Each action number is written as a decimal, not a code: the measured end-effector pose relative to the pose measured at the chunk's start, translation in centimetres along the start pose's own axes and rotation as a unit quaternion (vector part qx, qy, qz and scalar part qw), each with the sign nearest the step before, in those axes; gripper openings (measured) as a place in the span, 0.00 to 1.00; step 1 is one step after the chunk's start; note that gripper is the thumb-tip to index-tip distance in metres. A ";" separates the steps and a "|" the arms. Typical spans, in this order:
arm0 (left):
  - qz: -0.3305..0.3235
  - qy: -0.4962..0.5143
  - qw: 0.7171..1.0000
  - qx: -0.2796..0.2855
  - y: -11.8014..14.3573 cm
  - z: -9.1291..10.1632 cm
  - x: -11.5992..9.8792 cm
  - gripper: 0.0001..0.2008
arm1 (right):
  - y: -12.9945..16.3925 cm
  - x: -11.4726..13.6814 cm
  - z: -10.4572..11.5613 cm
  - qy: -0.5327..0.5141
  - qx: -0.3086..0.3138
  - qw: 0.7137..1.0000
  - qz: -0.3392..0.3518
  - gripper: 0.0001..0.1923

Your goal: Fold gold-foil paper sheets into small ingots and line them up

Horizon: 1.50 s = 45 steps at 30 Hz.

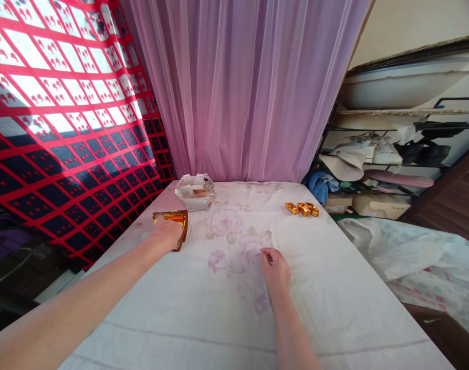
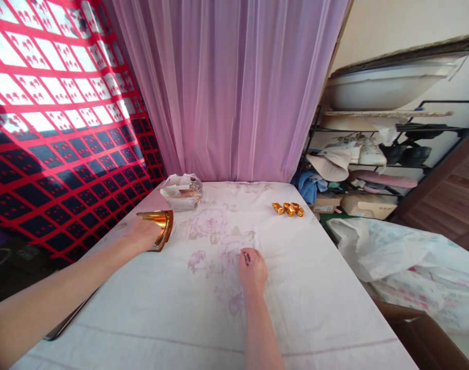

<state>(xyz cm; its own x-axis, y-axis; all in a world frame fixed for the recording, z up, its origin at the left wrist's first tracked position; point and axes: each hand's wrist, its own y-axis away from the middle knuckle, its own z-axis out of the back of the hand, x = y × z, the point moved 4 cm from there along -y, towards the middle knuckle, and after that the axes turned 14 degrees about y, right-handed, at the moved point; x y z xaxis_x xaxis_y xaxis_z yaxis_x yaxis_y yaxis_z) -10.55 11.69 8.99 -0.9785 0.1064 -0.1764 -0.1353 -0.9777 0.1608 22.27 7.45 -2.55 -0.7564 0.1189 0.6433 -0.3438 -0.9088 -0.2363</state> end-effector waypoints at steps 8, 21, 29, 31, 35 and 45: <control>0.077 -0.061 0.995 0.002 0.8 2.0 0.3 0.19 | -0.1 0.0 0.1 0.005 0.007 1.000 -0.002 0.19; -0.158 -0.010 0.986 -0.051 4.3 -2.8 -10.0 0.12 | -0.2 -0.4 0.0 -0.048 -0.015 0.999 -0.015 0.19; -0.166 0.080 0.982 -0.040 6.0 -9.4 -13.8 0.08 | 0.2 1.0 0.2 -0.125 -0.010 0.987 0.104 0.17; -0.165 0.109 0.979 -0.042 6.3 -10.0 -14.1 0.06 | 0.4 1.7 0.1 -0.115 -0.015 0.980 0.160 0.15; -0.169 0.163 0.971 -0.044 7.1 -10.9 -14.2 0.11 | 0.7 2.3 -0.2 -0.042 -0.014 0.979 0.197 0.16; -0.192 0.236 0.951 -0.053 7.7 -12.2 -13.4 0.08 | 1.6 3.6 -0.6 -0.060 0.038 0.980 0.186 0.15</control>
<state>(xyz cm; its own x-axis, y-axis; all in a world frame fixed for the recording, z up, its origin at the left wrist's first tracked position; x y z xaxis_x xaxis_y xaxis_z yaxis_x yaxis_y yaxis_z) 3.44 0.49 0.76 -0.6784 0.3899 -0.6227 -0.4269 -0.8990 -0.0978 18.69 6.67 -1.06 -0.7490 -0.2699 0.6051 -0.0112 -0.9080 -0.4189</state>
